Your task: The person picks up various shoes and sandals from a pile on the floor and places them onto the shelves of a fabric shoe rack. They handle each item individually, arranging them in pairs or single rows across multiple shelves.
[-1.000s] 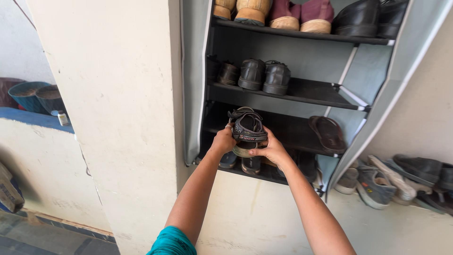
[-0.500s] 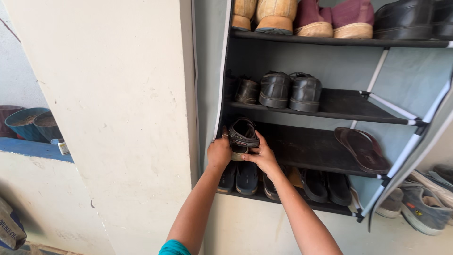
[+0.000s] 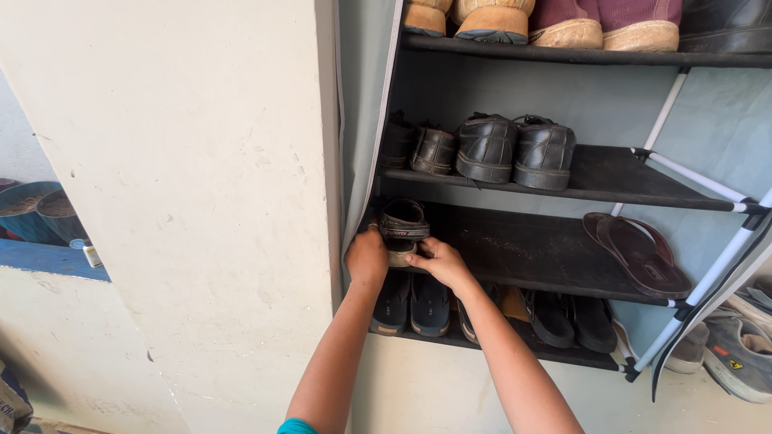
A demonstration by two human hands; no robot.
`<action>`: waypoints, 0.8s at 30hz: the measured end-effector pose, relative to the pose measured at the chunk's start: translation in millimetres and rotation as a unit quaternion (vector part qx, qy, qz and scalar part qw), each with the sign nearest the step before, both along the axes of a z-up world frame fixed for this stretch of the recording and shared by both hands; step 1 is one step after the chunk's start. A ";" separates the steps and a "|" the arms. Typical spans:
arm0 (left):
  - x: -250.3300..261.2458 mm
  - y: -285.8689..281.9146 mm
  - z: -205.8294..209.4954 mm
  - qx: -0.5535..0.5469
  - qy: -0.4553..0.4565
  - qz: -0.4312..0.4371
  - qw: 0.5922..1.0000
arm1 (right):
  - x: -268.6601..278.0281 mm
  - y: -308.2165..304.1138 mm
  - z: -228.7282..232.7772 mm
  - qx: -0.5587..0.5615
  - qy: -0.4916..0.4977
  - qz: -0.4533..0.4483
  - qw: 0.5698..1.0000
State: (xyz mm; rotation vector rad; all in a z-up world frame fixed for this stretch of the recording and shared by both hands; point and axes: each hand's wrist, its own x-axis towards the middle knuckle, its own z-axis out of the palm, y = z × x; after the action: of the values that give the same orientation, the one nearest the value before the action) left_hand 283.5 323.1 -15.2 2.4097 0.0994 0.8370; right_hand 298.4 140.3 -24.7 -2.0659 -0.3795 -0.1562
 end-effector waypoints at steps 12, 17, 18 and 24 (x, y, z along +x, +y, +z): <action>-43.4 8.2 -17.9 -0.008 -0.107 -0.107 0.988 | -4.7 13.0 -0.9 -0.139 -0.044 -0.063 0.987; -53.7 14.8 -13.9 0.029 -0.101 -0.156 0.982 | 8.7 12.3 -9.6 -0.192 -0.099 -0.070 0.974; -56.0 14.9 -13.4 0.030 -0.098 -0.162 0.982 | 10.9 13.5 -10.2 -0.210 -0.084 -0.081 0.971; -57.8 11.7 -15.5 0.043 -0.116 -0.150 0.981 | 24.7 9.7 -17.0 -0.244 -0.083 -0.079 0.963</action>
State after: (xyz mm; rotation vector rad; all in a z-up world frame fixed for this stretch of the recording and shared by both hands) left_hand 225.7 334.8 -30.7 2.3068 -0.3891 0.9852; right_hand 323.1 150.1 -41.7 -2.5825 -0.3818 -0.3635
